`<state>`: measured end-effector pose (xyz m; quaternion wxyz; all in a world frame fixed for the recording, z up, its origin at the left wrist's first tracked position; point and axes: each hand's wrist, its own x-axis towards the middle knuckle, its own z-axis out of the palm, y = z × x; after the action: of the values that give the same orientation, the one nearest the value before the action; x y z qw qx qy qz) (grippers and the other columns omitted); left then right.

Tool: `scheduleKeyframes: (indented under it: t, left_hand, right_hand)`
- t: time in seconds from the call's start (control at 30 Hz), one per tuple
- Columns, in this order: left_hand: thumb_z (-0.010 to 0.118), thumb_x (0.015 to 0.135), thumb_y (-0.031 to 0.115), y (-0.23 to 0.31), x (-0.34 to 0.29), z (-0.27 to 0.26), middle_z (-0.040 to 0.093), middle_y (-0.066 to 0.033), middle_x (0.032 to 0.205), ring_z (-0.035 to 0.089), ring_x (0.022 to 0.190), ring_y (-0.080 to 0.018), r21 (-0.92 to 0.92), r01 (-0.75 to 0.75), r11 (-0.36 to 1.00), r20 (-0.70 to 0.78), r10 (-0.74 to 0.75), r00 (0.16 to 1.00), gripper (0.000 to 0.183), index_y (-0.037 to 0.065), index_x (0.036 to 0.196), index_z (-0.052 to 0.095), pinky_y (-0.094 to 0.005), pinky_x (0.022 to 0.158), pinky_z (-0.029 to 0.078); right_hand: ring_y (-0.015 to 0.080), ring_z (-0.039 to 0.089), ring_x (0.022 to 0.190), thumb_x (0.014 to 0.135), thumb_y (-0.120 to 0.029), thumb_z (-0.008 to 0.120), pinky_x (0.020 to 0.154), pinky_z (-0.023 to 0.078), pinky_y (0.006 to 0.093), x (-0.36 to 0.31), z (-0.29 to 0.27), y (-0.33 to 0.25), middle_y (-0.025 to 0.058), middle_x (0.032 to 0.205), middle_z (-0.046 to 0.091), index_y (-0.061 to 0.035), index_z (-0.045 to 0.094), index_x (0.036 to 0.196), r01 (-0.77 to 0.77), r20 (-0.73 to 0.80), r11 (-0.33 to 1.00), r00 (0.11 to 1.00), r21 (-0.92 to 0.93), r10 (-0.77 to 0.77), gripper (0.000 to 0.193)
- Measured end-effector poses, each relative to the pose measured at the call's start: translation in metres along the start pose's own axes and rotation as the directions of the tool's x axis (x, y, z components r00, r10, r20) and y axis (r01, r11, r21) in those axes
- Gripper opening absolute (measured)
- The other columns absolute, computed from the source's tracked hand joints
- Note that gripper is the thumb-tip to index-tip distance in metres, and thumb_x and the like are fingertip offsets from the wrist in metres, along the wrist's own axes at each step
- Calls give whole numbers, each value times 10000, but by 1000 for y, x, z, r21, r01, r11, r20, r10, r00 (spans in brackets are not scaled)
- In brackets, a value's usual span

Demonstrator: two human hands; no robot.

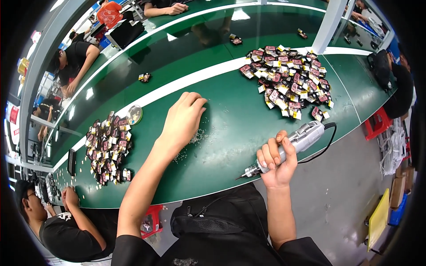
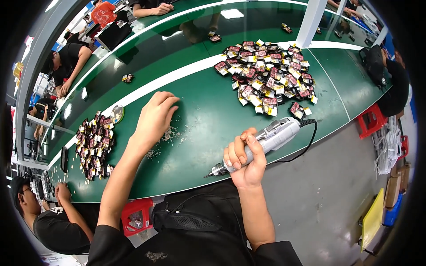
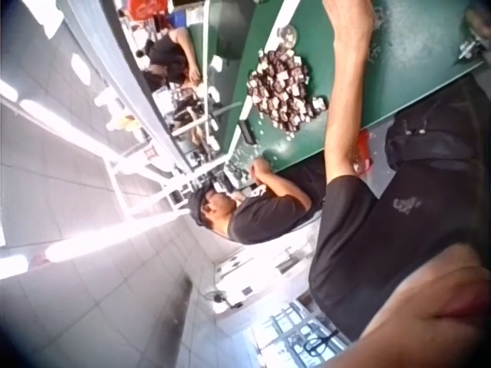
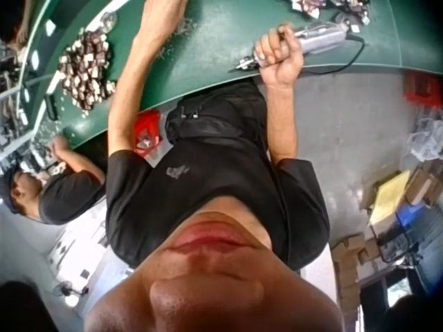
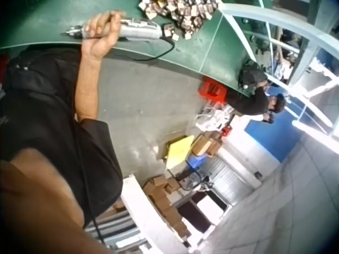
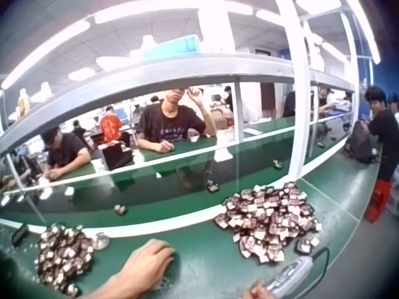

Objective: Assembling small electronic components (likely batteries or similar modules) using an electric screwdriver at an assembly line.

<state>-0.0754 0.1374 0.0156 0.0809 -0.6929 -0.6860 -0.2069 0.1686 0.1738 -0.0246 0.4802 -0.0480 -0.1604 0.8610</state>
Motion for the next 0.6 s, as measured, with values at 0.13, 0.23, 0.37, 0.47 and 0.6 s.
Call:
scheduleKeyframes:
  t: [0.13, 0.23, 0.37, 0.47, 0.6]
  left_hand:
    - [633, 798, 43, -11, 21, 20, 586, -87, 942, 585, 891, -263, 102, -47, 994, 53, 42, 998, 149, 5, 943, 631, -362, 760, 509]
    - [627, 789, 32, -13, 26, 22, 581, -84, 914, 586, 866, -255, 169, -128, 977, 111, 110, 988, 126, -3, 910, 635, -356, 720, 515]
    - [619, 775, 19, -21, 27, 21, 545, -89, 839, 569, 801, -252, 254, -265, 930, 115, 243, 963, 64, -3, 810, 570, -359, 674, 510]
    - [634, 750, 7, -16, 26, 19, 530, -108, 819, 558, 783, -283, 63, -120, 991, -39, 122, 992, 127, 11, 817, 526, -366, 669, 486]
    - [638, 736, -57, 5, -1, 3, 545, -99, 768, 560, 689, -238, -257, 14, 966, -149, -54, 987, 158, 6, 813, 516, -319, 607, 463]
  right_hand:
    - [94, 336, 395, 952, -192, 433, 464, 356, 271, 1, -2, -1, -17, 506, 340, -82, 478, 910, 1, 6, 1000, 1000, 6, -1, 126]
    - [98, 339, 392, 948, -192, 435, 468, 359, 276, 3, -4, -1, -15, 504, 343, -84, 472, 904, -10, 16, 1000, 1000, 20, 9, 123]
    - [97, 336, 394, 947, -195, 438, 470, 359, 276, 4, -2, 1, -15, 507, 342, -82, 471, 906, -24, 39, 999, 999, 32, 23, 125]
    - [94, 317, 395, 946, -199, 447, 464, 360, 278, 0, -2, -1, -18, 511, 336, -82, 463, 907, -19, -4, 999, 1000, 32, 19, 125]
    - [84, 307, 392, 951, -207, 451, 445, 355, 267, -3, -2, -4, -21, 508, 332, -84, 442, 900, -3, -20, 1000, 1000, 25, 3, 133]
